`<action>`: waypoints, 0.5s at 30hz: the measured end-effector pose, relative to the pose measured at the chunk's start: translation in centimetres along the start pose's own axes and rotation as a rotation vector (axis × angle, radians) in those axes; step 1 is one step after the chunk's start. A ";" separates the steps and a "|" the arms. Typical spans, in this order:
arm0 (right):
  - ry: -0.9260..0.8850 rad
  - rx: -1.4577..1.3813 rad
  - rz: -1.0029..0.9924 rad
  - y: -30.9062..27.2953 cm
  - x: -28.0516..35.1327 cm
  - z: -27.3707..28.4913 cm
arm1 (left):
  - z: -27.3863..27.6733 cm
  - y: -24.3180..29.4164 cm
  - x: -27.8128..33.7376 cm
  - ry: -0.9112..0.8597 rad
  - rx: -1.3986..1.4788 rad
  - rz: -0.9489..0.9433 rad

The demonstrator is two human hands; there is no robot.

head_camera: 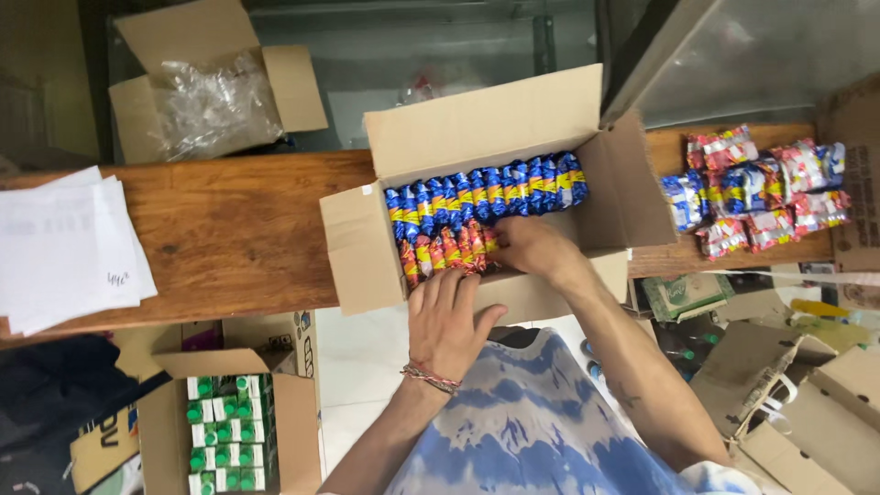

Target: The person picks up snack packs from a shelf and places them into a cardboard box, arranging them in neat rows.

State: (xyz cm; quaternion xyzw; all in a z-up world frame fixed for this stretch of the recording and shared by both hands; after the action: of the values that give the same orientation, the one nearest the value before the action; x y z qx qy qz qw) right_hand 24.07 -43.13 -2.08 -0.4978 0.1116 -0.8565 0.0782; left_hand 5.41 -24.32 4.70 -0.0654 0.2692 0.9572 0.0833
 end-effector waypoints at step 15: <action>-0.340 -0.817 0.722 22.2 23.2 5.4 | 0.5 0.9 -0.4 0.026 -0.282 0.092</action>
State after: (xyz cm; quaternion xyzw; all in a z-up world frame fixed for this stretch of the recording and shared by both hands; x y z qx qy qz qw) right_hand 17.87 -70.76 13.94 -0.5486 0.5827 -0.5707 0.1841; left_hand 5.62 -24.85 5.67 -0.0766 0.1357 0.9874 0.0260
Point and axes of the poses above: each hand's wrist, its own x-axis away from the middle knuckle, its own z-axis out of the back of the hand, y = z × x, the point moved 4 cm from there along -x, towards the middle knuckle, and after that the axes turned 9 degrees about -y, right-handed, at the moved point
